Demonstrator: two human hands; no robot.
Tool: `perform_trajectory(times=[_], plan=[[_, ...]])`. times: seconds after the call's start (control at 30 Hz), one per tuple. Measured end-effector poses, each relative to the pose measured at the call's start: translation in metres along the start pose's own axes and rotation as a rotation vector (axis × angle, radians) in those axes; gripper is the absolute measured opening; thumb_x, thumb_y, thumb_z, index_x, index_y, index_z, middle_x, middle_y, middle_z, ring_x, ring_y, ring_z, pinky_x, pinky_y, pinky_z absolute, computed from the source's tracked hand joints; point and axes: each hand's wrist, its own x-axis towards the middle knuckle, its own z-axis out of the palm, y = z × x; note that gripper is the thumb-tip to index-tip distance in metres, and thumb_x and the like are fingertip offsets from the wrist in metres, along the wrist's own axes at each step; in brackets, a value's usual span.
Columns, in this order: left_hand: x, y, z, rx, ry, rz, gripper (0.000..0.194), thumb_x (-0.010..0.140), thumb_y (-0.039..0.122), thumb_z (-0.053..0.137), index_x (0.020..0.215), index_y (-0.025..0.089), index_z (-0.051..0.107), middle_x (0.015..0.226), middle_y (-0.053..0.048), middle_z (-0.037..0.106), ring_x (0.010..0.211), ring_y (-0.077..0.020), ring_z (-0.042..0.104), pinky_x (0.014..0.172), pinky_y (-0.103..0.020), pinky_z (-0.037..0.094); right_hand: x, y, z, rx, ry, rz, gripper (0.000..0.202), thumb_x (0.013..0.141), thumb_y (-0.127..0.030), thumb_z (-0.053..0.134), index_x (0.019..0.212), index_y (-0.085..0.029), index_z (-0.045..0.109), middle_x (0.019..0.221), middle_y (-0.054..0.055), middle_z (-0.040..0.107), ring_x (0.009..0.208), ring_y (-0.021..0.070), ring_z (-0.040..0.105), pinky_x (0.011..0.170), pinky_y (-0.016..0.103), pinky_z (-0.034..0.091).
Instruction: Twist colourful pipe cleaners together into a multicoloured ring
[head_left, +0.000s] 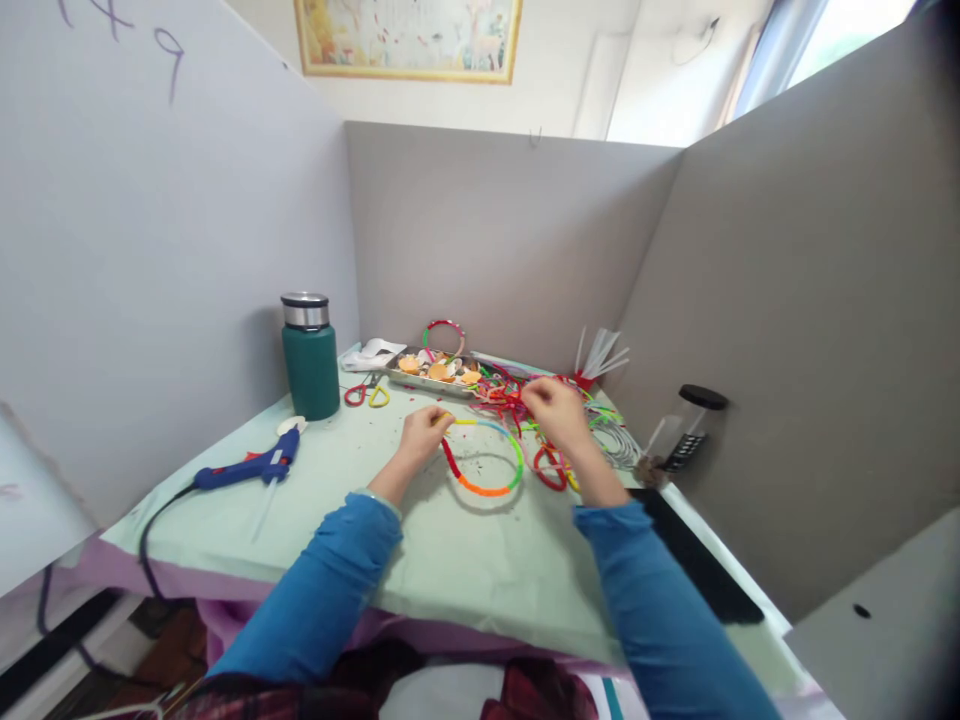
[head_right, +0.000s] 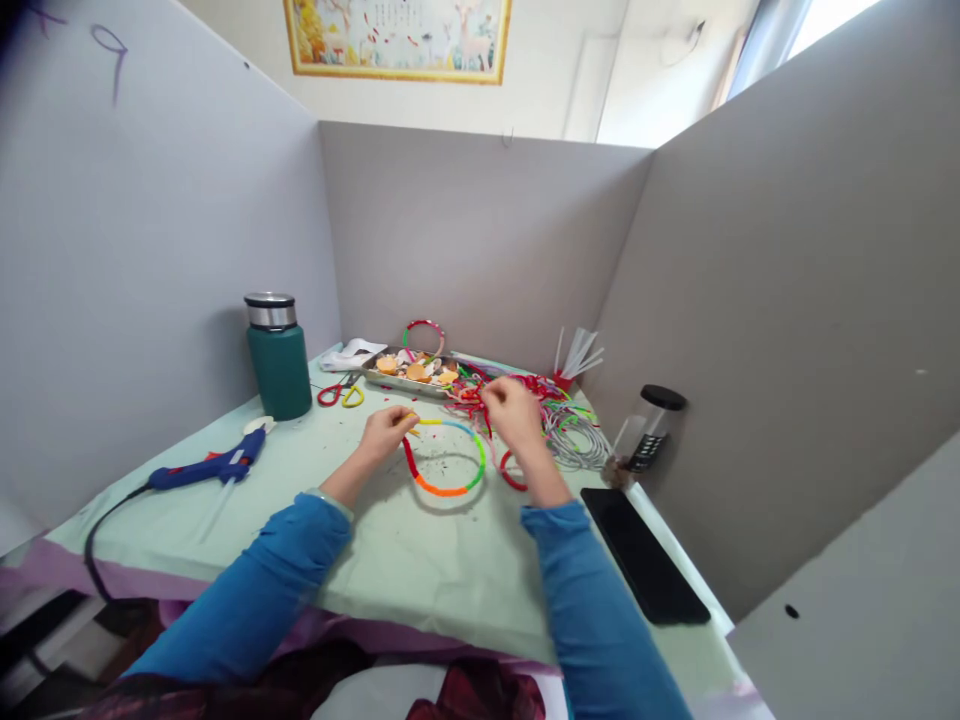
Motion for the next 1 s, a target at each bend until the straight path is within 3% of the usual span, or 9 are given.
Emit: perform_trajectory(times=[0.07,0.13,0.27,0.47,0.73,0.87,1.0], plan=[[0.0,0.0,0.0,0.032,0.005,0.0,0.026,0.071,0.037,0.051,0.072,0.015,0.065,0.066,-0.001,0.062,0.062,-0.0125,0.051,0.059,-0.023,0.036,-0.013,0.01,0.015,-0.1,-0.061,0.033,0.015,0.074,-0.029,0.059,0.083,-0.018,0.064,0.084,0.005,0.064,0.078,0.0168,0.057,0.074,0.03,0.043],[0.0,0.0,0.001,0.058,0.009,0.011,0.025,0.071,0.036,0.051,0.071,0.015,0.064,0.067,-0.001,0.062,0.063,-0.0128,0.052,0.06,-0.023,0.036,-0.026,0.022,0.034,-0.176,-0.101,0.102,0.021,0.067,-0.029,0.064,0.086,-0.018,0.063,0.083,0.005,0.065,0.072,0.0164,0.057,0.068,0.028,0.042],[-0.002,0.002,0.002,0.099,0.011,0.011,0.024,0.072,0.036,0.051,0.072,0.016,0.065,0.069,-0.002,0.064,0.065,-0.0137,0.054,0.061,-0.024,0.036,-0.04,0.038,0.056,-0.229,-0.033,0.153,0.016,0.068,-0.022,0.058,0.083,-0.018,0.062,0.074,0.003,0.065,0.068,0.0152,0.058,0.065,0.025,0.041],[-0.002,0.004,0.002,0.121,0.0,-0.012,0.022,0.072,0.035,0.052,0.074,0.017,0.066,0.072,-0.003,0.066,0.067,-0.0146,0.055,0.061,-0.024,0.037,-0.042,0.037,0.052,0.018,-0.053,0.211,0.016,0.074,-0.028,0.048,0.069,-0.018,0.06,0.063,0.002,0.065,0.044,0.0113,0.055,0.051,0.023,0.042],[-0.001,0.001,0.003,0.122,-0.001,-0.01,0.023,0.072,0.035,0.051,0.073,0.017,0.065,0.073,-0.003,0.067,0.069,-0.0149,0.056,0.062,-0.024,0.037,-0.041,0.033,0.05,0.418,-0.074,0.372,0.024,0.073,-0.036,0.052,0.065,-0.014,0.058,0.07,0.008,0.067,0.041,0.0098,0.054,0.035,0.019,0.036],[0.0,0.001,0.003,0.126,0.002,-0.021,0.023,0.072,0.035,0.051,0.073,0.017,0.065,0.072,-0.003,0.066,0.068,-0.0145,0.055,0.061,-0.024,0.037,-0.039,0.031,0.048,0.496,-0.086,0.416,0.024,0.071,-0.035,0.054,0.064,-0.013,0.058,0.069,0.008,0.067,0.04,0.0081,0.052,0.035,0.018,0.035],[-0.001,0.002,0.003,0.122,-0.002,-0.014,0.023,0.071,0.034,0.051,0.073,0.016,0.065,0.072,-0.003,0.066,0.067,-0.0145,0.055,0.062,-0.024,0.037,-0.039,0.035,0.045,0.481,-0.092,0.366,0.023,0.07,-0.035,0.056,0.072,-0.013,0.061,0.067,0.006,0.067,0.04,0.0081,0.049,0.037,0.019,0.034]])
